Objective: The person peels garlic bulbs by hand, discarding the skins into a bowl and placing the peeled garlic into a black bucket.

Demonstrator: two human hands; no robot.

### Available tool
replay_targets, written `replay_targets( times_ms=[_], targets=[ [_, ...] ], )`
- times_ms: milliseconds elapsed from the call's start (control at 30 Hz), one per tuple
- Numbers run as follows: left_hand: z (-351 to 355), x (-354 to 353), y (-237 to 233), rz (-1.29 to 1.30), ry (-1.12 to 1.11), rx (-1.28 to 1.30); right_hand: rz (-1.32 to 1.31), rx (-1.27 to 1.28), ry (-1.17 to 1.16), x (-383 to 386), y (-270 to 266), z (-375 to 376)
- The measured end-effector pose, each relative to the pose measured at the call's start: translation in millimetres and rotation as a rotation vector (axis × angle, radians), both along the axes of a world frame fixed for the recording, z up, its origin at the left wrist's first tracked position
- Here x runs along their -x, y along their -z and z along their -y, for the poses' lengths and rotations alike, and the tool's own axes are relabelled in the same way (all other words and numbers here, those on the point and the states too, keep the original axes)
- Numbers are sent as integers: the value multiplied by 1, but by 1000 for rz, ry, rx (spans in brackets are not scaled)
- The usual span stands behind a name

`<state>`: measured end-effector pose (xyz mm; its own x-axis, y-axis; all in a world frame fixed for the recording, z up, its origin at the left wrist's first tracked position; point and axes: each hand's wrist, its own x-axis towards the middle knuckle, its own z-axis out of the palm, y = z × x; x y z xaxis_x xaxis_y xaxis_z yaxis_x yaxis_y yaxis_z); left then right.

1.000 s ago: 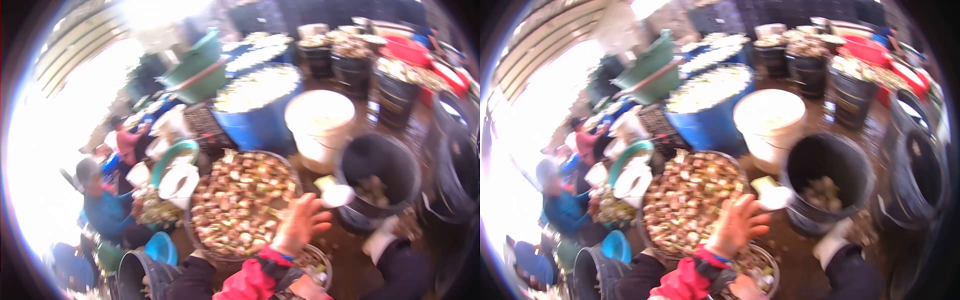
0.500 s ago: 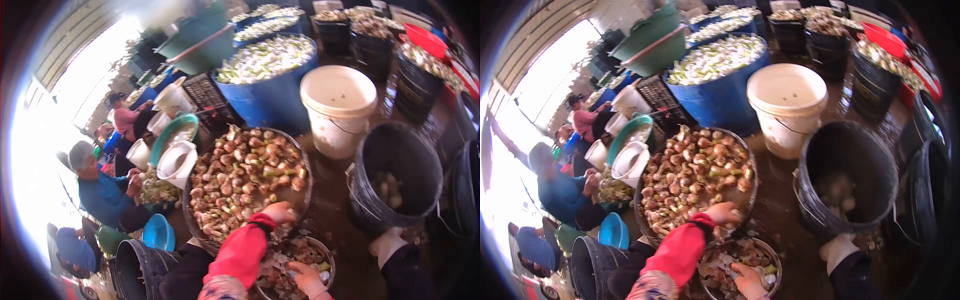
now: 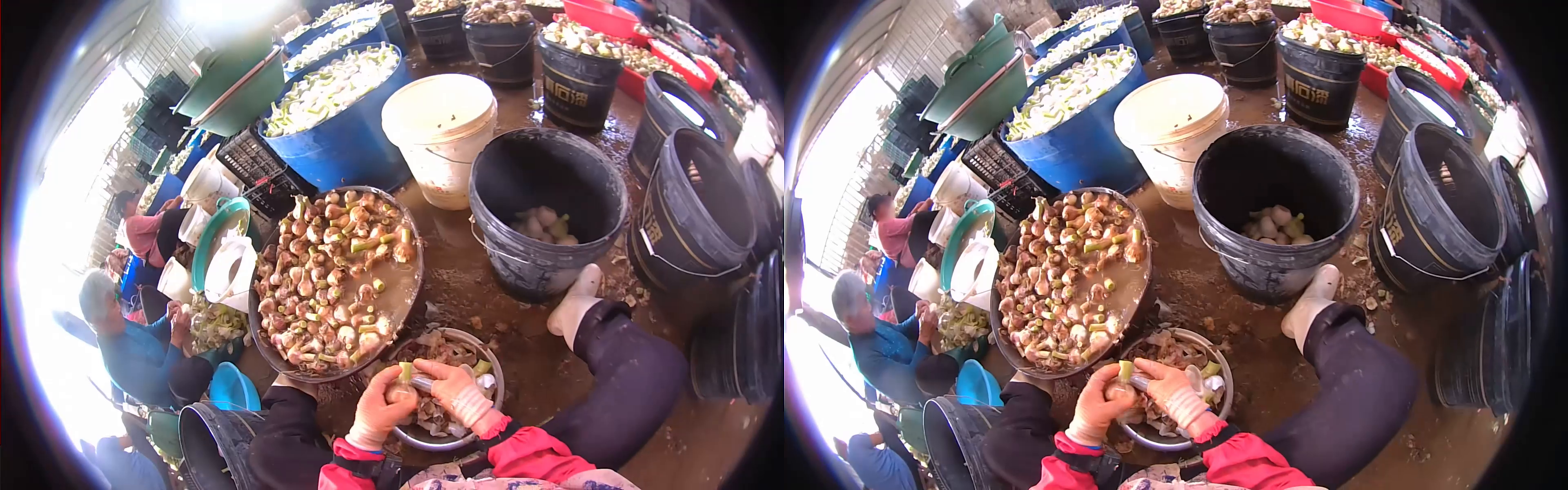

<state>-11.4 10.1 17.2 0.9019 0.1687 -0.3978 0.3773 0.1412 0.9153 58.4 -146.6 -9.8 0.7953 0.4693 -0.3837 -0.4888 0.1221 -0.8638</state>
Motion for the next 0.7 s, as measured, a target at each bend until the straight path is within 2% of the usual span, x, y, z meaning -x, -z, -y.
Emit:
replay_targets(
  times_ms=[33, 67, 133, 300, 367, 400, 467, 533, 600, 700],
  targets=[
    [12, 2, -5, 122, 68, -254, 52, 60, -30, 2, 4, 0],
    [19, 0, -5, 302, 174, -736, 103, 118, -59, 3, 9, -1],
    [31, 0, -10, 367, 261, -1054, 112, 110, -27, 10, 15, -4],
    [40, 6, -4, 405, 225, -1158, 193, 224, 54, 20, 16, -9],
    [36, 8, 3, 253, -13, -569, 231, 221, 69, 20, 26, -13],
    [34, 8, 2, 171, -130, -272, 158, 231, 29, 15, 4, -6],
    [24, 5, -13, 118, -274, 517, 165, 89, 16, 10, -7, 2],
    [12, 5, -6, 119, -456, 944, -1, -228, 39, 10, 0, -2],
    [10, -1, -11, 22, -523, 846, -89, -341, -1, 5, -20, 3],
    [10, 11, 7, 69, -503, 791, -283, -405, 12, 9, -4, -1]
  ],
)
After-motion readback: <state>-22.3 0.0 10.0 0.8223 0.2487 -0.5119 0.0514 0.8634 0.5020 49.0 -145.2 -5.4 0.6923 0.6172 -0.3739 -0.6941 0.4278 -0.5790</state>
